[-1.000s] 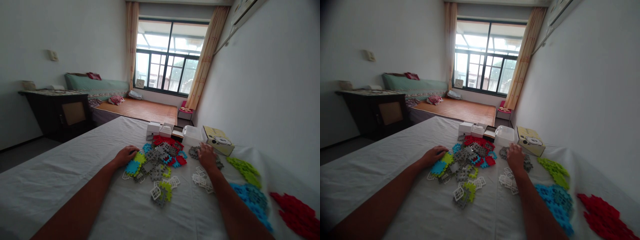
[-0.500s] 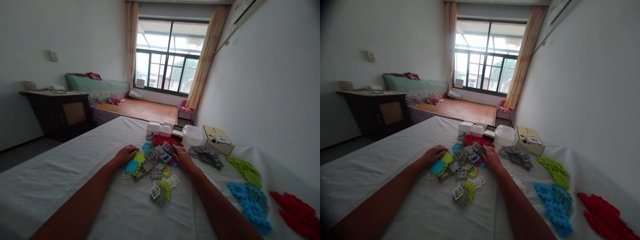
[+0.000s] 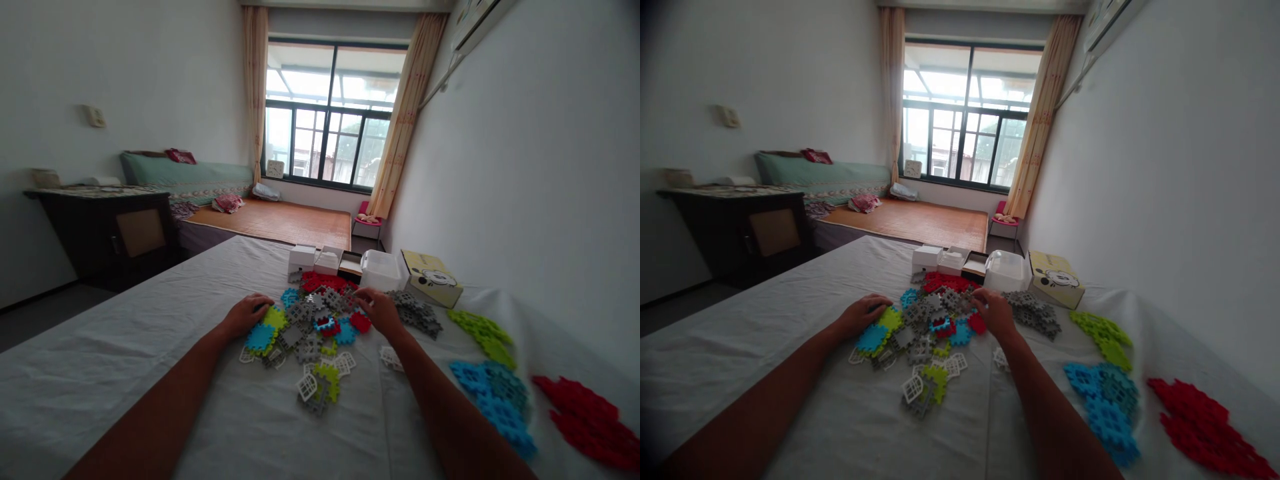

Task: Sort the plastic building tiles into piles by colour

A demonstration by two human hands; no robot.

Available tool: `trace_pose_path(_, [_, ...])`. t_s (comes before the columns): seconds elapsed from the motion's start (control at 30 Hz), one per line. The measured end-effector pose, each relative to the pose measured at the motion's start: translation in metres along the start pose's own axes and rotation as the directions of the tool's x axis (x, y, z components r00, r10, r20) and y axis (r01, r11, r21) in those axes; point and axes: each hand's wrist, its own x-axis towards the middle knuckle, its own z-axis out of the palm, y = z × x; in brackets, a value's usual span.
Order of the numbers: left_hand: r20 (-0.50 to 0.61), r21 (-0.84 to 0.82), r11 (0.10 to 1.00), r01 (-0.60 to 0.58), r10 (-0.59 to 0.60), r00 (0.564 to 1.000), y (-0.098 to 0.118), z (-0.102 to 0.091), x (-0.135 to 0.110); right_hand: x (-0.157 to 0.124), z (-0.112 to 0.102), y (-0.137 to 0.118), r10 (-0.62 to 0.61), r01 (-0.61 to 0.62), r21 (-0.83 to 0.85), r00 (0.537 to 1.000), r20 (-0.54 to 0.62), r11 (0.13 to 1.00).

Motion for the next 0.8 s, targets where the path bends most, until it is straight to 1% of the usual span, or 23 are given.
trace_pose_path(0.07, [-0.005, -0.003, 1.000, -0.001, 0.001, 1.000, 0.001, -0.001, -0.001, 0.001, -0.015, 0.022, 0.121, -0.121, -0.033, 0.992, -0.021, 0.992])
trace_pose_path(0.17, [-0.006, 0.001, 1.000, 0.001, -0.001, 1.000, 0.002, -0.001, -0.001, -0.003, -0.038, 0.066, 0.283, -0.291, -0.117, 0.956, -0.080, 0.950])
trace_pose_path(0.27, [-0.011, 0.001, 1.000, -0.003, 0.003, 1.000, 0.001, -0.001, -0.001, -0.012, -0.050, 0.101, 0.347, -0.367, -0.173, 0.928, -0.139, 0.914])
trace_pose_path(0.33, [-0.016, -0.001, 1.000, -0.006, 0.006, 1.000, 0.000, 0.000, -0.001, -0.016, -0.050, 0.112, 0.350, -0.383, -0.181, 0.918, -0.188, 0.906])
trace_pose_path(0.4, [-0.018, -0.003, 1.000, -0.010, 0.010, 1.000, -0.002, 0.001, -0.001, -0.018, -0.048, 0.115, 0.349, -0.395, -0.184, 0.906, -0.238, 0.900])
trace_pose_path(0.53, [-0.012, -0.001, 1.000, -0.011, 0.011, 1.000, -0.002, 0.001, -0.001, -0.017, -0.045, 0.109, 0.351, -0.433, -0.196, 0.870, -0.347, 0.880])
trace_pose_path(0.6, [-0.009, -0.002, 1.000, 0.002, -0.002, 1.000, -0.001, 0.001, -0.001, -0.017, -0.046, 0.105, 0.332, -0.426, -0.205, 0.866, -0.374, 0.881])
trace_pose_path(0.67, [-0.006, -0.006, 1.000, 0.007, -0.007, 1.000, 0.000, 0.000, -0.001, -0.017, -0.046, 0.100, 0.300, -0.384, -0.211, 0.891, -0.342, 0.899])
trace_pose_path(0.8, [-0.010, -0.011, 1.000, -0.012, 0.012, 1.000, 0.002, -0.001, -0.002, -0.014, -0.035, 0.079, 0.232, -0.273, -0.199, 0.950, -0.207, 0.941])
